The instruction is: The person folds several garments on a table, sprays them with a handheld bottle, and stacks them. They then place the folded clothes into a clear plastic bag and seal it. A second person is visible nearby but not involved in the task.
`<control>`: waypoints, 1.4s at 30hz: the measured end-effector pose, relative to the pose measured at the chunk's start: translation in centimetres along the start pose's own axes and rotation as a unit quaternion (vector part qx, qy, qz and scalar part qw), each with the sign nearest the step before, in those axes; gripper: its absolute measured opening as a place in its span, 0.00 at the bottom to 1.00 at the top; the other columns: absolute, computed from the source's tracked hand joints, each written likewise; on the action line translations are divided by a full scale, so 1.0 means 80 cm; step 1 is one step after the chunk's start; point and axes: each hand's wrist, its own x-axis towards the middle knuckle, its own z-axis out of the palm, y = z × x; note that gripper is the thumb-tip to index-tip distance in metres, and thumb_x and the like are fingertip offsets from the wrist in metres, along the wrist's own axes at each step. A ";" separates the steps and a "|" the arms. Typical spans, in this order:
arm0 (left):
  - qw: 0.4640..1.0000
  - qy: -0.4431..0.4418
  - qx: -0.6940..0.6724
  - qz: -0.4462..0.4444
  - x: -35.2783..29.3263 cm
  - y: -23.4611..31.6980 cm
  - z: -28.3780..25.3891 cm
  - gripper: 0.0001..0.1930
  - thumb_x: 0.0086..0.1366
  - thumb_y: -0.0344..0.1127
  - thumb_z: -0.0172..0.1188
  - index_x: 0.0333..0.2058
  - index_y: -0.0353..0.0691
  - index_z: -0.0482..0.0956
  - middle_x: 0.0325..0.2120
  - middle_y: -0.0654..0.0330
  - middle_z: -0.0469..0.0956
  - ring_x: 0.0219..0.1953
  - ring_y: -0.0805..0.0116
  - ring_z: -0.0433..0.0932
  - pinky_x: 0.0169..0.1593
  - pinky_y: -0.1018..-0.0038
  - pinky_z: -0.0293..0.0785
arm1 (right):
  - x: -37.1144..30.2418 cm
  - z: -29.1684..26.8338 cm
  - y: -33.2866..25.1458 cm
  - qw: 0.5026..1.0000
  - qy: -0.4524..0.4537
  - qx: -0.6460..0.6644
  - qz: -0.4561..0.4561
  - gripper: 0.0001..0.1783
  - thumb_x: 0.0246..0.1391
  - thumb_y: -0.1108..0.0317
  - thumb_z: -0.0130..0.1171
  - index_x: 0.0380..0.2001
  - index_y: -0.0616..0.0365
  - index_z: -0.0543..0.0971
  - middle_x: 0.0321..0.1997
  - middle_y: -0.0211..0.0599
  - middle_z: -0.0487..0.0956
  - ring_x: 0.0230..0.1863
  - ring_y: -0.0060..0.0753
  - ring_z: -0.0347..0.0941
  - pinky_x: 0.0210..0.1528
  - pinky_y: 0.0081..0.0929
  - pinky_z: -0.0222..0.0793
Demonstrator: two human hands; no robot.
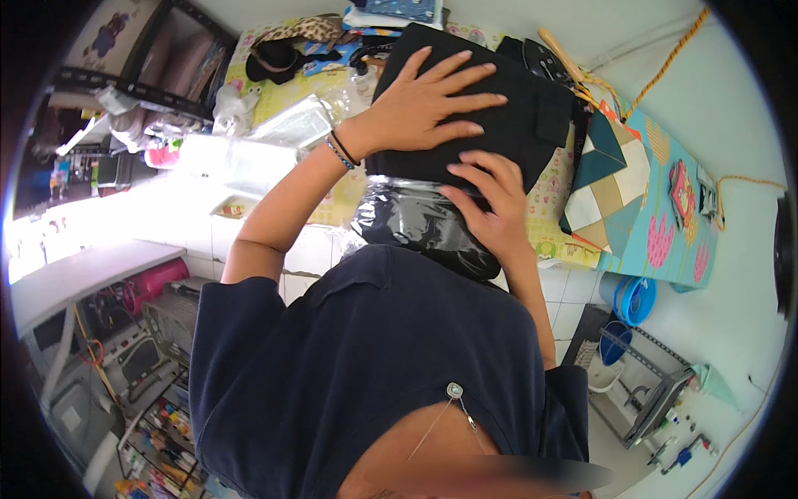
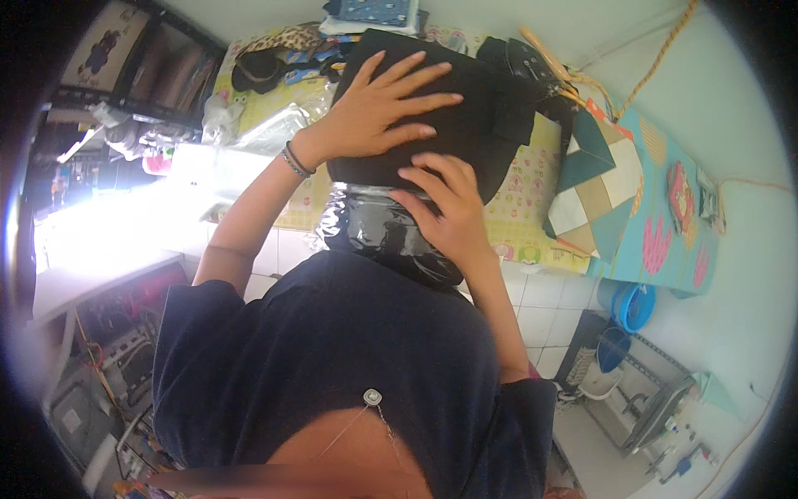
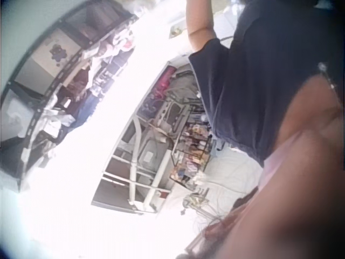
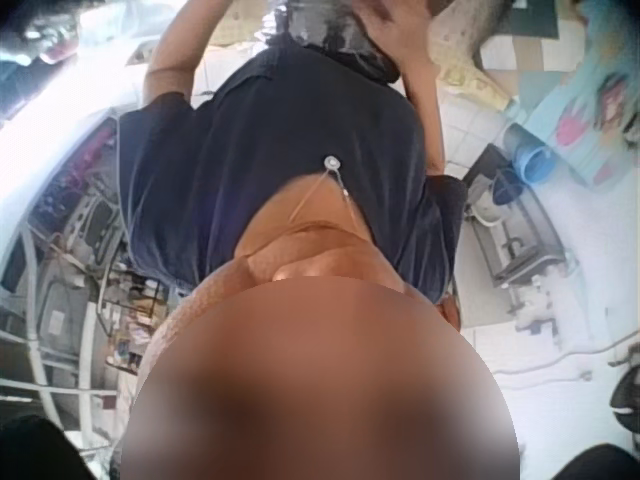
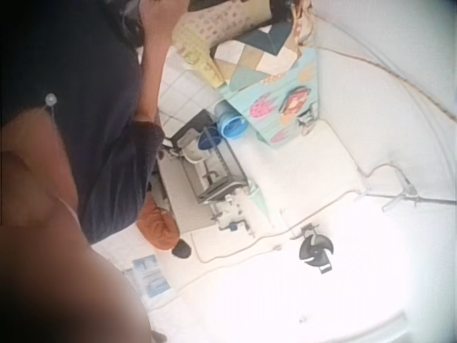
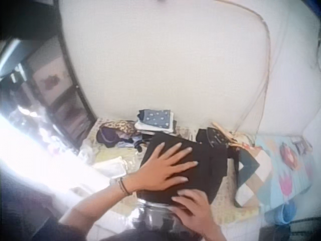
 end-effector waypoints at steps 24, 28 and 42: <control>0.813 0.175 -0.195 -0.520 -0.108 -0.187 0.144 0.43 0.53 0.54 0.72 0.57 0.31 0.61 0.44 0.36 0.79 0.49 0.41 0.78 0.51 0.57 0.75 | 0.088 -0.009 0.001 0.945 0.148 0.270 0.107 0.22 0.57 0.74 0.64 0.55 0.63 0.73 0.55 0.41 0.77 0.53 0.30 0.74 0.57 0.26 0.68; 0.839 0.317 -0.237 -0.373 -0.061 -0.144 0.003 0.36 0.53 0.53 0.73 0.51 0.33 0.70 0.41 0.42 0.80 0.42 0.49 0.82 0.45 0.61 0.76 | 0.105 -0.039 -0.038 0.972 0.191 0.134 0.027 0.37 0.50 0.72 0.71 0.62 0.61 0.66 0.62 0.45 0.69 0.59 0.35 0.69 0.62 0.32 0.64; 0.995 0.061 -0.073 0.034 0.081 0.155 -0.040 0.32 0.58 0.51 0.64 0.58 0.43 0.70 0.52 0.55 0.71 0.57 0.51 0.68 0.58 0.46 0.59 | 0.030 -0.150 0.042 0.805 0.408 0.374 0.212 0.25 0.65 0.47 0.51 0.49 0.60 0.73 0.47 0.37 0.77 0.25 0.27 0.76 0.30 0.25 0.76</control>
